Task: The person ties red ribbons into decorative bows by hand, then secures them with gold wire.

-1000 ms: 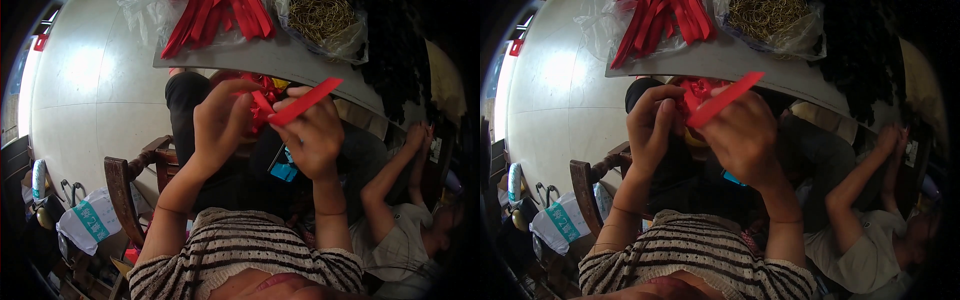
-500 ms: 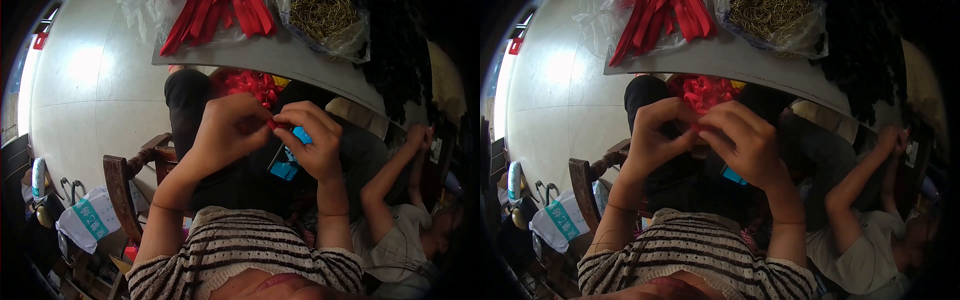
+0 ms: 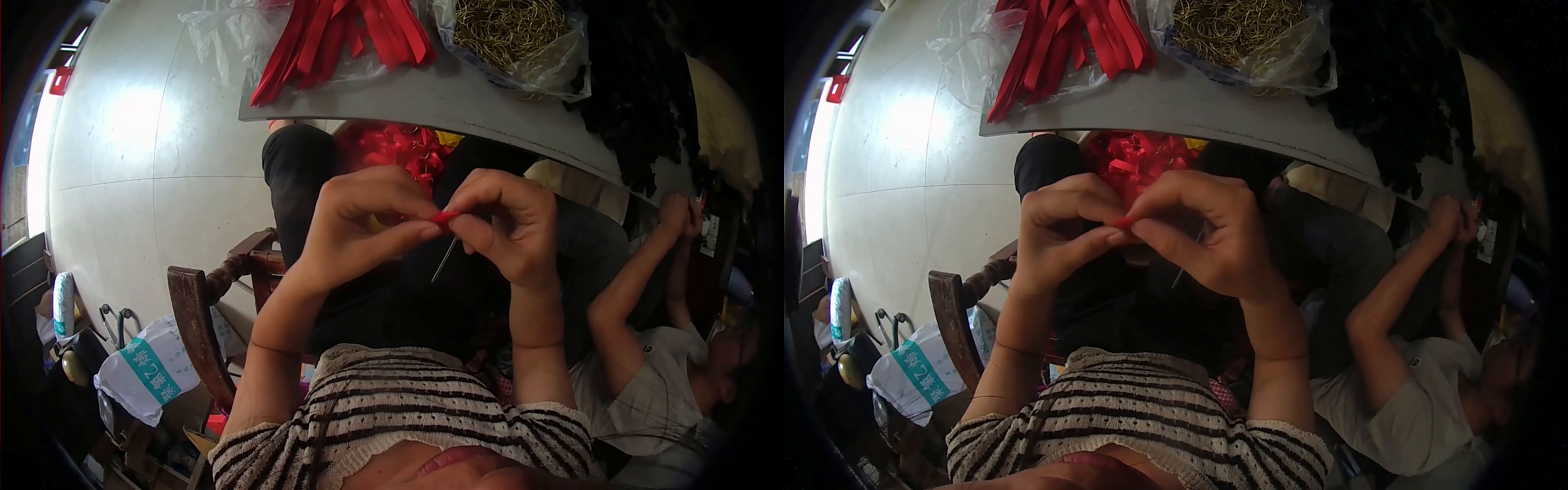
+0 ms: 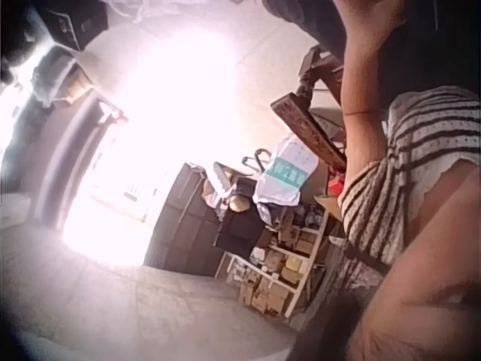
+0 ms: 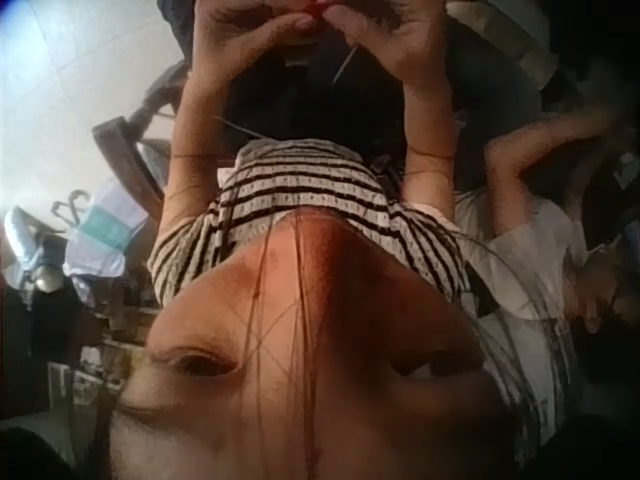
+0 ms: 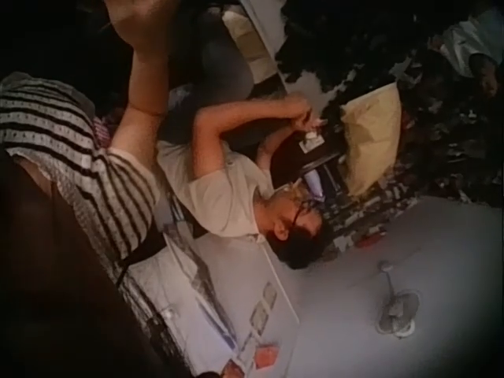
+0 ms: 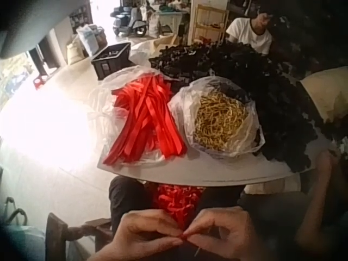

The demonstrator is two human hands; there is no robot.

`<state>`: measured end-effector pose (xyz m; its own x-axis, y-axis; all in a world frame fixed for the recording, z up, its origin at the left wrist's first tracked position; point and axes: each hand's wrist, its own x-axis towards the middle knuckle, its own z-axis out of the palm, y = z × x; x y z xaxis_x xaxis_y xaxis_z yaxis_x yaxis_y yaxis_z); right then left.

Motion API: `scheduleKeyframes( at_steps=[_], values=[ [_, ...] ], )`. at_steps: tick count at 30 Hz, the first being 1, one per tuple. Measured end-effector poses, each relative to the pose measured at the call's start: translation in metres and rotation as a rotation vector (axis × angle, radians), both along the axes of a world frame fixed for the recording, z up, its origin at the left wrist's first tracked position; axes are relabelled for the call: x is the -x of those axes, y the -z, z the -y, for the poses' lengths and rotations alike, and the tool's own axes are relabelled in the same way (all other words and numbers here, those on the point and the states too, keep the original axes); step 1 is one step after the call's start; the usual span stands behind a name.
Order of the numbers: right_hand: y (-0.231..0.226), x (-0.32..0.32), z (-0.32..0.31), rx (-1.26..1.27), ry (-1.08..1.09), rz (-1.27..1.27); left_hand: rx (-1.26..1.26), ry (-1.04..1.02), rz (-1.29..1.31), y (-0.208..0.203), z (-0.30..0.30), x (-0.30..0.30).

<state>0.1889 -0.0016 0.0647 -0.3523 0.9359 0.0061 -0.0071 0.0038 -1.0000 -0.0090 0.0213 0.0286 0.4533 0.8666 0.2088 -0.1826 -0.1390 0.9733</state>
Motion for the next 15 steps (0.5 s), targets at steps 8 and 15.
scheduleKeyframes(
  at_steps=[8, 15],
  values=[
    [0.005, 0.009, -0.031, -0.668, -0.038, 0.032, 0.861, 0.038, 0.535, 0.009, 0.01, -0.008],
    [-0.011, 0.017, 0.003, -0.677, 0.136, 0.463, -0.459, -0.31, -0.385, 0.001, -0.007, -0.004]
  ],
)
